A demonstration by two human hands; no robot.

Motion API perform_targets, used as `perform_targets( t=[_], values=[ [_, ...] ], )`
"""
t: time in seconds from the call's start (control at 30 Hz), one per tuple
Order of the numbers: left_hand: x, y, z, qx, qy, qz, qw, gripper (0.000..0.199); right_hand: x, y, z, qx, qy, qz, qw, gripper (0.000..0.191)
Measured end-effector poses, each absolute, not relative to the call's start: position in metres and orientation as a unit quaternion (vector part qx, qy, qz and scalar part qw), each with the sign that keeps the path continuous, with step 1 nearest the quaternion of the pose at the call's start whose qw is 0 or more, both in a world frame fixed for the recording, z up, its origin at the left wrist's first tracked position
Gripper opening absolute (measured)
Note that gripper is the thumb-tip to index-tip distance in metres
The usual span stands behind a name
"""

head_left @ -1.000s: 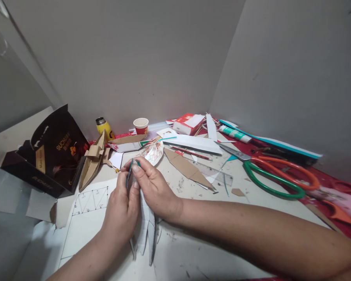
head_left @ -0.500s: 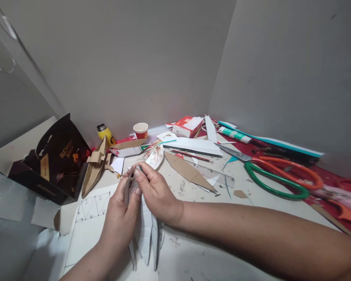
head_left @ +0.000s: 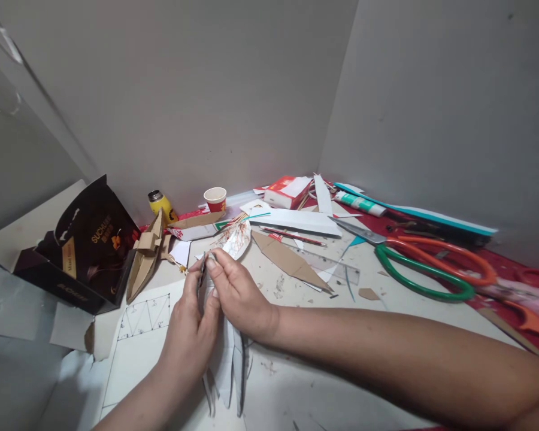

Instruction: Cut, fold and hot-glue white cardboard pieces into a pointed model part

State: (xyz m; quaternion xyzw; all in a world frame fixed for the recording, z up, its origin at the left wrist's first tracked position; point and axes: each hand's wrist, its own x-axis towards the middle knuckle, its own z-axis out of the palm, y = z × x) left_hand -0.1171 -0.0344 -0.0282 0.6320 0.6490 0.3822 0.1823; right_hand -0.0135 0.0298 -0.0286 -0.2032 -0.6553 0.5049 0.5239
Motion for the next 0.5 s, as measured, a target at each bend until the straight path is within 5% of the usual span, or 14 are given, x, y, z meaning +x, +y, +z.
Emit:
perform_targets(
  t=[0.5],
  values=[
    [-0.1139, -0.0383, -0.0278, 0.641, 0.652, 0.357, 0.192, 0.051, -0.0105, 0.0264, -0.0285, -0.196, -0.65, 0.519, 0.52, 0.027]
  ],
)
